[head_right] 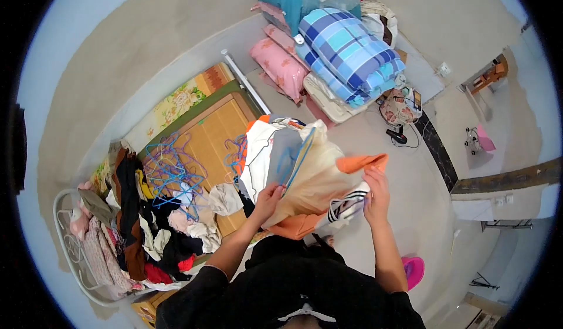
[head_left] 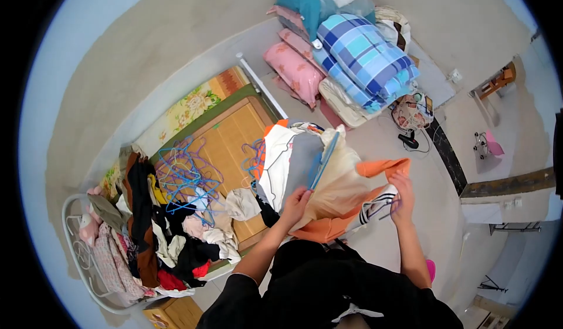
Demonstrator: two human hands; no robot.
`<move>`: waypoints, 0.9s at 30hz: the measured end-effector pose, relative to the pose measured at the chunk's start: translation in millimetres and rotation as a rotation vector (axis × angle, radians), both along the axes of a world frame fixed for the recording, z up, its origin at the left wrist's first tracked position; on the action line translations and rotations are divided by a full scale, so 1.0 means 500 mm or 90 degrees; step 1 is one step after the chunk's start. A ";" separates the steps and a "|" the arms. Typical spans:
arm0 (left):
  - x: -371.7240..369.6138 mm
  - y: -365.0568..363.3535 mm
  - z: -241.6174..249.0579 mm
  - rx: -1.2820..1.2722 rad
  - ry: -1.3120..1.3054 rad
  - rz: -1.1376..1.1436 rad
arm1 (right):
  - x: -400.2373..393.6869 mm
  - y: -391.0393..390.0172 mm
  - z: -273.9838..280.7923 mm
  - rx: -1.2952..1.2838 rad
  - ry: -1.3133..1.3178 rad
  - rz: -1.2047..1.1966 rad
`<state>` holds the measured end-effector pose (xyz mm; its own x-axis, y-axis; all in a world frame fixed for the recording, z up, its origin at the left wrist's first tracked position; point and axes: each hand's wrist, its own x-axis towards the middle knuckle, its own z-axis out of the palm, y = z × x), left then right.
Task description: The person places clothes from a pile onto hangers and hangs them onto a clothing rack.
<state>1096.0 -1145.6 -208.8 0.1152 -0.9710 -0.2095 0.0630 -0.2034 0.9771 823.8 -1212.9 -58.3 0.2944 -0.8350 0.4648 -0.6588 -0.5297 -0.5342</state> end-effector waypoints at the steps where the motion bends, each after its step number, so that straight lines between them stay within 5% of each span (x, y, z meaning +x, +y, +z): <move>1: -0.015 0.000 0.014 -0.004 0.000 -0.006 | 0.000 -0.008 0.017 0.002 0.026 0.016; 5: -0.083 0.014 0.102 -0.073 -0.044 -0.171 | 0.037 -0.019 0.014 0.067 0.101 0.052; 10: -0.093 0.027 0.133 0.025 0.196 -0.315 | 0.037 -0.016 0.001 0.058 0.157 0.066; 14: -0.052 0.021 0.078 -0.059 -0.007 -0.290 | 0.062 -0.011 -0.026 0.164 0.188 0.107; 17: 0.011 -0.003 -0.007 0.040 -0.037 -0.285 | 0.098 -0.012 -0.043 0.238 0.212 0.115; 19: 0.055 -0.031 -0.073 0.110 -0.011 -0.076 | 0.113 -0.012 -0.063 0.256 0.223 0.107; 21: 0.100 -0.053 -0.231 0.136 -0.160 0.147 | 0.125 -0.019 -0.079 0.268 0.234 0.101; 26: 0.198 -0.032 -0.522 0.369 -0.531 0.148 | 0.138 -0.006 -0.083 0.339 0.262 0.046; 27: 0.207 -0.033 -0.528 0.359 -0.414 0.145 | 0.140 0.002 -0.085 0.342 0.265 0.042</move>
